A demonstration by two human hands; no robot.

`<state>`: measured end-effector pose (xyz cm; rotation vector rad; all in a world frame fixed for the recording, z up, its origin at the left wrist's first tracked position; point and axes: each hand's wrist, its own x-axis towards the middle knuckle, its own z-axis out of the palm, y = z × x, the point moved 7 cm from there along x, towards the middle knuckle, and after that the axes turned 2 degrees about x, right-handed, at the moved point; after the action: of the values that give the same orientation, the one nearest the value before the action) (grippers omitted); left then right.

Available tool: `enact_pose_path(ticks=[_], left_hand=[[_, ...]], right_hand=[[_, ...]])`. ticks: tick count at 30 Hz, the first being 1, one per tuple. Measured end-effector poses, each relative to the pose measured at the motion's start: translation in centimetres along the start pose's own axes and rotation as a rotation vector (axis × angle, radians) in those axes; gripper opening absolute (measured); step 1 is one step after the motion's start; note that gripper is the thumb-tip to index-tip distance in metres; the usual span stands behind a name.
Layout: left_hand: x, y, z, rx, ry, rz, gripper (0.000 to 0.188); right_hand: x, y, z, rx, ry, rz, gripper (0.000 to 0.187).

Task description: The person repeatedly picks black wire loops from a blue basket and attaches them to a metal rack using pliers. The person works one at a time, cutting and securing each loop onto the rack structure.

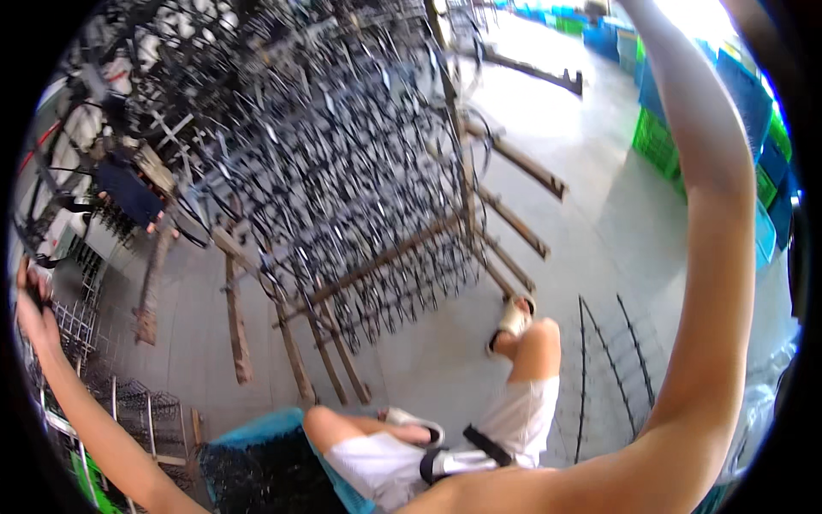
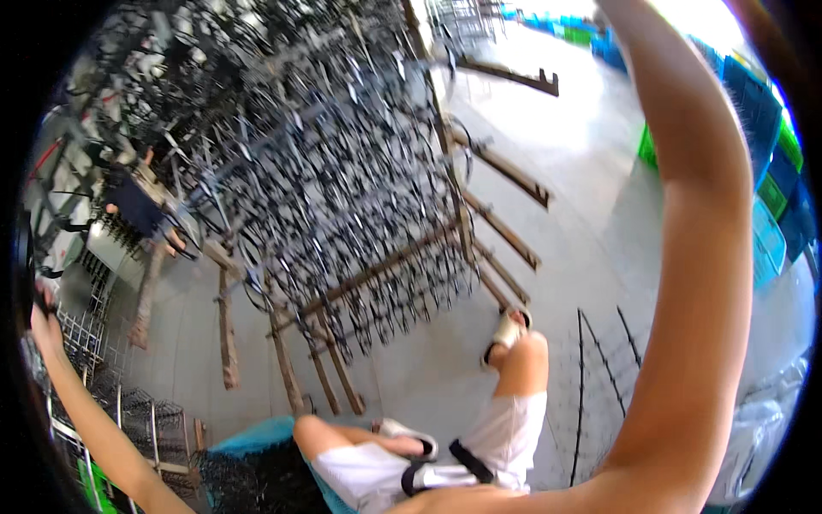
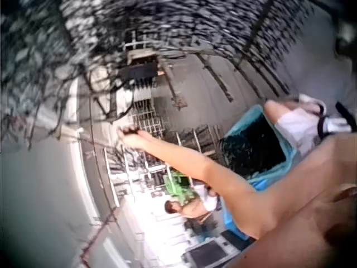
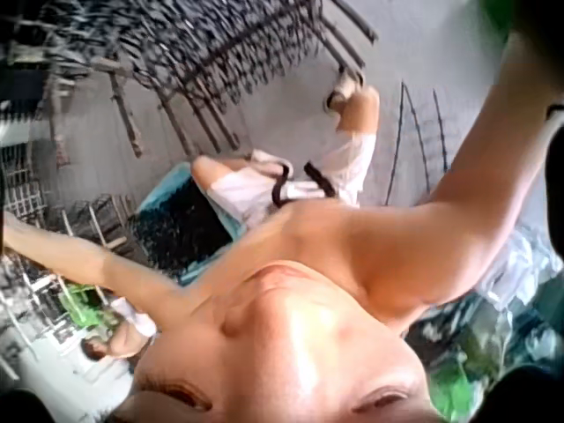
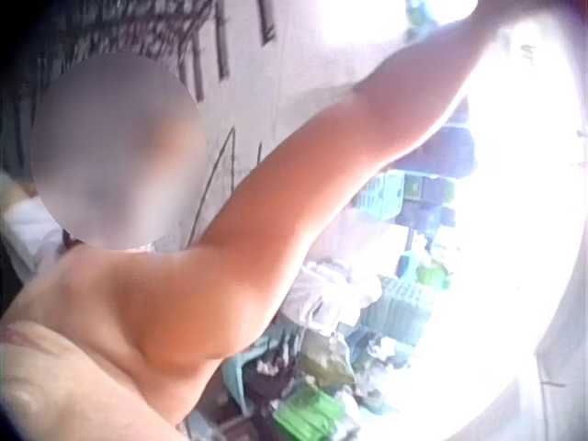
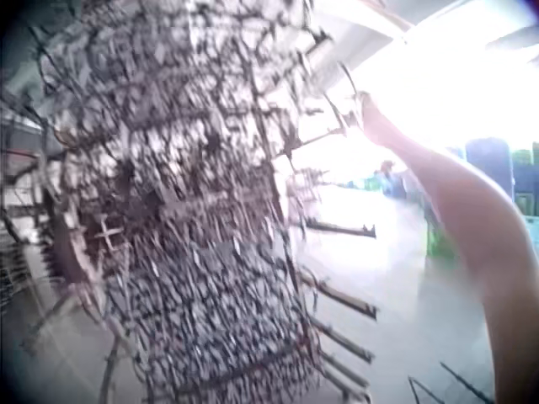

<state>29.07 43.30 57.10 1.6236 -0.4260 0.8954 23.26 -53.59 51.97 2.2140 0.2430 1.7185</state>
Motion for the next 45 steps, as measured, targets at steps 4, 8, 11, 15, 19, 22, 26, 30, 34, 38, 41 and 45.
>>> enact_pose_path(ticks=[4, 8, 11, 15, 19, 22, 26, 30, 34, 38, 41, 45], left_hand=[[-19.5, 0.0, 7.5, 0.042, 0.174, 0.139, 0.017], [-43.9, -4.0, 17.1, 0.039, 0.081, -0.183, 0.029], [-61.0, -12.4, 25.8, -0.187, -0.023, -0.995, 0.027], [-69.3, -9.5, 34.5, -0.39, -0.362, -1.342, 0.021], [-69.4, -9.1, 40.1, -0.231, -0.595, -1.318, 0.015], [-68.2, -10.4, 41.8, -0.204, -0.661, -1.277, 0.013], [-66.9, -13.3, 44.3, -0.125, -0.696, -1.327, 0.012], [-65.7, -14.9, 45.4, -0.098, -0.638, -1.298, 0.011], [-64.6, -14.1, 46.2, -0.139, -0.671, -1.2, 0.01], [-64.7, -13.7, 46.4, -0.234, -0.666, -1.159, 0.012], [-65.0, -12.7, 46.6, -0.307, -0.714, -1.116, 0.013], [-64.5, -11.4, 47.5, -0.454, -0.76, -1.052, 0.01]], right_hand=[[-13.9, -0.4, -7.0, 0.212, 0.013, 0.269, 0.021], [-44.3, -2.6, -12.4, 0.447, -0.562, 0.892, 0.023], [-68.8, -15.7, -23.2, 0.243, -1.937, 0.999, 0.029], [-79.0, -31.2, -36.0, 0.242, -2.233, 1.983, 0.034], [-88.1, -39.4, -45.4, -0.321, -2.15, 2.122, 0.051], [-91.3, -42.3, -47.6, -0.33, -2.025, 2.232, 0.068], [-97.9, -46.0, -48.0, -0.154, -1.415, 2.387, 0.076], [-95.2, -44.7, -43.2, -0.049, -1.089, 2.397, 0.047], [-87.5, -44.2, -43.0, -0.384, -1.238, 2.098, 0.044], [-84.5, -45.0, -45.3, -0.331, -1.185, 2.2, 0.047], [-81.6, -45.4, -48.8, -0.348, -1.273, 2.242, 0.05], [-79.1, -42.7, -52.3, -0.392, -1.452, 2.073, 0.055]])
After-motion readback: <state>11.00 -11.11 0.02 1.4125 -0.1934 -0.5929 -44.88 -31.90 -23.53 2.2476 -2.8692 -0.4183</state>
